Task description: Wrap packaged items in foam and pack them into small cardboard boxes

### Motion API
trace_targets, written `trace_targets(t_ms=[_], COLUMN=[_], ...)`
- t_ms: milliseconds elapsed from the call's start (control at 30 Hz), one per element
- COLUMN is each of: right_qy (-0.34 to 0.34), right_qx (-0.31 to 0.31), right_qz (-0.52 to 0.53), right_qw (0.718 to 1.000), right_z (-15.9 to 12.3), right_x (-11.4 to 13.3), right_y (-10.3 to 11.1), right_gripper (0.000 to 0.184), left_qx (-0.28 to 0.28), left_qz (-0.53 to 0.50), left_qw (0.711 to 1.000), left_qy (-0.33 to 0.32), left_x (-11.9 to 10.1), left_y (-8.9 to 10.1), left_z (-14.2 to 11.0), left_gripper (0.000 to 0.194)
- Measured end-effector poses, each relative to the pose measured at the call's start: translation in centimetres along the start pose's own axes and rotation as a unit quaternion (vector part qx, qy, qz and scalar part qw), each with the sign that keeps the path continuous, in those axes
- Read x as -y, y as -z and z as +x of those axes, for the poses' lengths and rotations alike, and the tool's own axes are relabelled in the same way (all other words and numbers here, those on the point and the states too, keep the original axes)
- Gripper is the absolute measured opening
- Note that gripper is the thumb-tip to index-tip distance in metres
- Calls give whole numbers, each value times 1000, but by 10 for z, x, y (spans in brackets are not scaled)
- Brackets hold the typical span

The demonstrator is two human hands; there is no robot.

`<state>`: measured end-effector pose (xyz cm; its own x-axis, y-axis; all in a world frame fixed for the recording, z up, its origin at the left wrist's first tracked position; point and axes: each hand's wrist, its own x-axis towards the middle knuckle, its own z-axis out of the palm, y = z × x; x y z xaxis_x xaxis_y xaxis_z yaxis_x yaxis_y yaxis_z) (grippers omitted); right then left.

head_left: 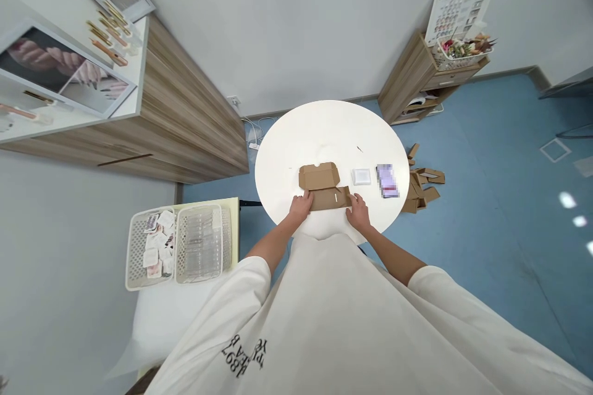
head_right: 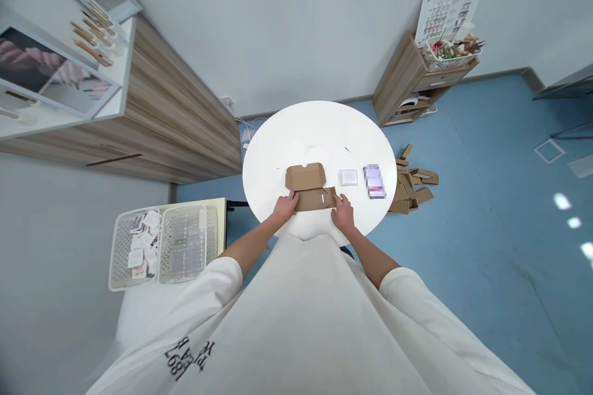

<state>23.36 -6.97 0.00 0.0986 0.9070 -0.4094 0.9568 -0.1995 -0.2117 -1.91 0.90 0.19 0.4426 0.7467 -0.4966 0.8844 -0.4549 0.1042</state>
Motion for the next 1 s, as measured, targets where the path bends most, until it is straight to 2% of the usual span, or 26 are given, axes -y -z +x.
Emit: trace_targets(t_ms=[200, 333, 467, 633, 800, 1000], right_qy=[-6, -5, 17, 65, 105, 105], right_qx=[18, 36, 34, 32, 12, 26], right_qz=[29, 40, 22, -3, 23, 48], right_qw=[999, 999, 999, 997, 994, 993], right_z=[29, 38, 35, 28, 19, 16], right_x=[13, 19, 22, 35, 49, 42], right_y=[3, 2, 4, 14, 16, 8], right_gripper=[67, 63, 55, 62, 64, 45], left_qx=[28, 38, 32, 25, 24, 18], left_qz=[-6, 1, 15, 7, -6, -13], left_qw=[1000, 999, 999, 1000, 1000, 1000], left_qy=[10, 15, 12, 9, 10, 12], left_x=[-5, -6, -7, -7, -7, -6], left_y=[1, 2, 1, 1, 4, 1], left_z=[3, 4, 4, 2, 0, 1], left_gripper=[77, 75, 76, 76, 75, 77])
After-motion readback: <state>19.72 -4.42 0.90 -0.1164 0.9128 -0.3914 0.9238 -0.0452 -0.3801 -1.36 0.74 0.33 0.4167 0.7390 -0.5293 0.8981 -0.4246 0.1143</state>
